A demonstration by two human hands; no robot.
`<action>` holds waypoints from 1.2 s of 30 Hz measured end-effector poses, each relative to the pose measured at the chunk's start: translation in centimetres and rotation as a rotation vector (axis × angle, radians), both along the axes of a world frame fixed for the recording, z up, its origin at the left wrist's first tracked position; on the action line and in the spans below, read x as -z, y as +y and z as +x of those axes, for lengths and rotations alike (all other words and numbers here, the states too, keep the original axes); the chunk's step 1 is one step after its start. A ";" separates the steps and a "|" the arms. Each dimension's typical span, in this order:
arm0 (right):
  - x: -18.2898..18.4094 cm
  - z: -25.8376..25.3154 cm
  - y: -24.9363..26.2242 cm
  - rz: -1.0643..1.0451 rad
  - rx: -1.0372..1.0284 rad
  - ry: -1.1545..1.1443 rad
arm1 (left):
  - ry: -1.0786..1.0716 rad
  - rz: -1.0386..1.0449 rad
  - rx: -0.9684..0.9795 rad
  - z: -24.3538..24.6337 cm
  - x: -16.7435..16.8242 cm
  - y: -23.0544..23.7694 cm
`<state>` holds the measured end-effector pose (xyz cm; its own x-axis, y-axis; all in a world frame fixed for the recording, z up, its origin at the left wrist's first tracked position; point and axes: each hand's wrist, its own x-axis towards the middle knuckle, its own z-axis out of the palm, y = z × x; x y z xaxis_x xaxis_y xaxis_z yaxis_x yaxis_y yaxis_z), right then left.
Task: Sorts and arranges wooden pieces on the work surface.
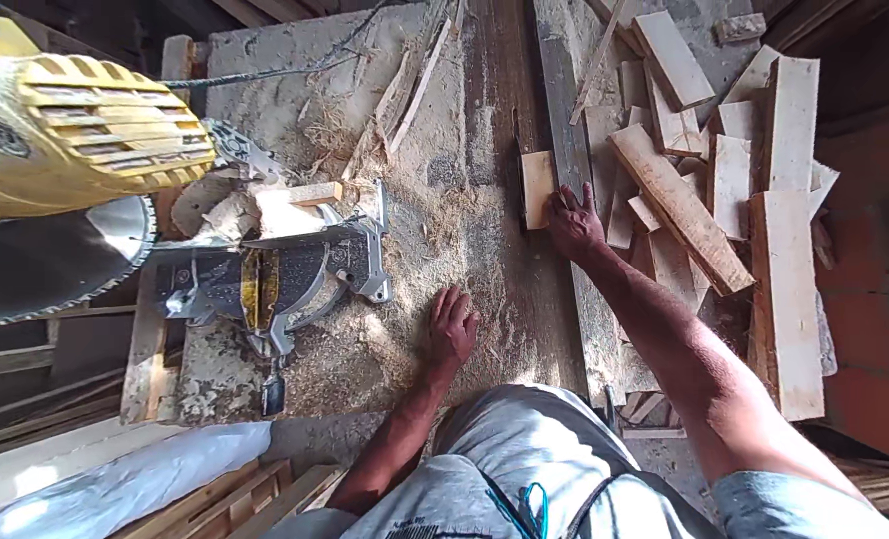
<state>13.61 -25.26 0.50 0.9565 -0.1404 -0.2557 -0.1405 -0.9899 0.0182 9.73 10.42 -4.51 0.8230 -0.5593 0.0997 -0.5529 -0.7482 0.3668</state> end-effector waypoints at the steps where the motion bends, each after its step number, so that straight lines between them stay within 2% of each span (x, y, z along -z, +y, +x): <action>1: 0.0 0.5 -0.3 0.005 0.001 0.004 | 0.001 0.001 0.000 0.0 0.0 0.0; 5: 0.2 3.5 -1.5 0.003 0.029 -0.014 | -0.016 -0.001 -0.012 -0.1 0.0 -0.2; 8: 1.0 7.3 -3.5 0.040 -0.008 -0.063 | -0.059 -0.014 -0.022 0.0 0.1 -0.3; 12: 0.9 11.4 -6.5 0.012 -0.073 0.006 | -0.063 0.000 -0.031 0.3 0.5 -0.4; 17: 2.0 17.5 -9.3 -0.023 -0.084 -0.061 | -0.053 -0.020 -0.038 0.3 0.3 -0.3; 19: 1.4 20.2 -10.8 0.006 -0.064 -0.081 | -0.048 0.014 -0.052 0.4 0.3 -0.4; 23: -0.5 27.2 -13.0 0.107 0.076 0.002 | -0.068 0.010 -0.073 0.4 0.7 -0.4; 27: -3.5 32.1 -11.9 0.143 0.319 0.065 | -0.067 -0.030 -0.082 0.3 0.9 -0.2; 31: -2.8 34.6 -10.8 0.130 0.407 0.074 | -0.062 -0.016 -0.083 0.5 0.5 -0.2; 34: -5.3 33.3 -12.7 0.342 0.539 -0.004 | -0.064 -0.033 -0.078 0.3 0.7 -0.2; 36: -6.9 29.6 -15.2 0.476 0.623 -0.110 | -0.046 -0.011 -0.064 0.3 0.5 -0.2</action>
